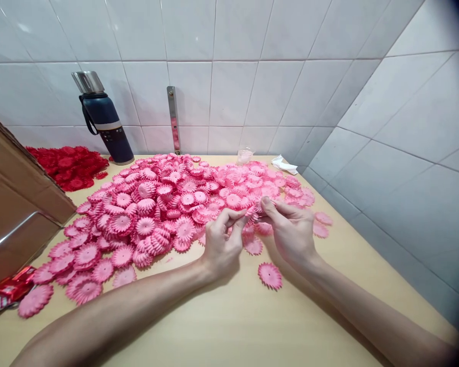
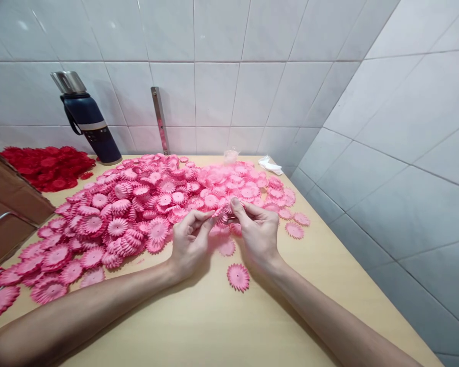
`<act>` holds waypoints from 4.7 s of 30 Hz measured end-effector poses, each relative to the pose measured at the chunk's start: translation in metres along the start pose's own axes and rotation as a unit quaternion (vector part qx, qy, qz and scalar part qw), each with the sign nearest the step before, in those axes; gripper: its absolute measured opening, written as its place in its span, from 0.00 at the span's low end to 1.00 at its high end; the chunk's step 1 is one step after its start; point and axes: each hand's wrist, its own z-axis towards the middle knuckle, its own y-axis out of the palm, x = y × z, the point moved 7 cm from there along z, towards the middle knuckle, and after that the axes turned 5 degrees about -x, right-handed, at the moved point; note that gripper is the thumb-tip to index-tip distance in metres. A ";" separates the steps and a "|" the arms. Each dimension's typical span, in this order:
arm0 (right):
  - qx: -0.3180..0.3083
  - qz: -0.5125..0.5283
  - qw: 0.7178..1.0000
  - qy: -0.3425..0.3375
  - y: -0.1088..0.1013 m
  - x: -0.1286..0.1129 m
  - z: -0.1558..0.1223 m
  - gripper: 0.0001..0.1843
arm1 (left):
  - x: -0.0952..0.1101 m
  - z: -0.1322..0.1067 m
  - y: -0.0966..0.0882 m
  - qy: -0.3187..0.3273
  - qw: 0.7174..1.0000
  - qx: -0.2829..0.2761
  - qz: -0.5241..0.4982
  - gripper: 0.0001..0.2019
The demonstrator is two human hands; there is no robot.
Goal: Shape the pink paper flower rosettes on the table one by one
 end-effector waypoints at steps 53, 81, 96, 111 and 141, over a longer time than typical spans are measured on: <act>-0.220 -0.086 0.968 0.090 -0.014 0.014 0.009 0.17 | 0.006 0.017 -0.003 -0.004 0.997 -0.051 0.065 0.09; -0.213 0.023 0.968 0.128 -0.010 0.019 0.008 0.29 | 0.002 0.016 0.006 -0.050 0.995 -0.084 -0.009 0.04; -0.170 -0.196 0.919 -0.296 -0.008 -0.019 -0.010 0.08 | -0.009 0.018 0.000 -0.104 0.992 -0.068 0.017 0.13; -0.189 -0.096 0.970 -0.116 -0.006 -0.004 0.000 0.12 | -0.005 0.016 -0.001 -0.093 0.993 -0.071 0.031 0.12; -0.219 -0.128 0.965 -0.066 -0.002 -0.005 0.000 0.10 | 0.000 0.016 0.001 -0.084 0.991 -0.078 0.064 0.16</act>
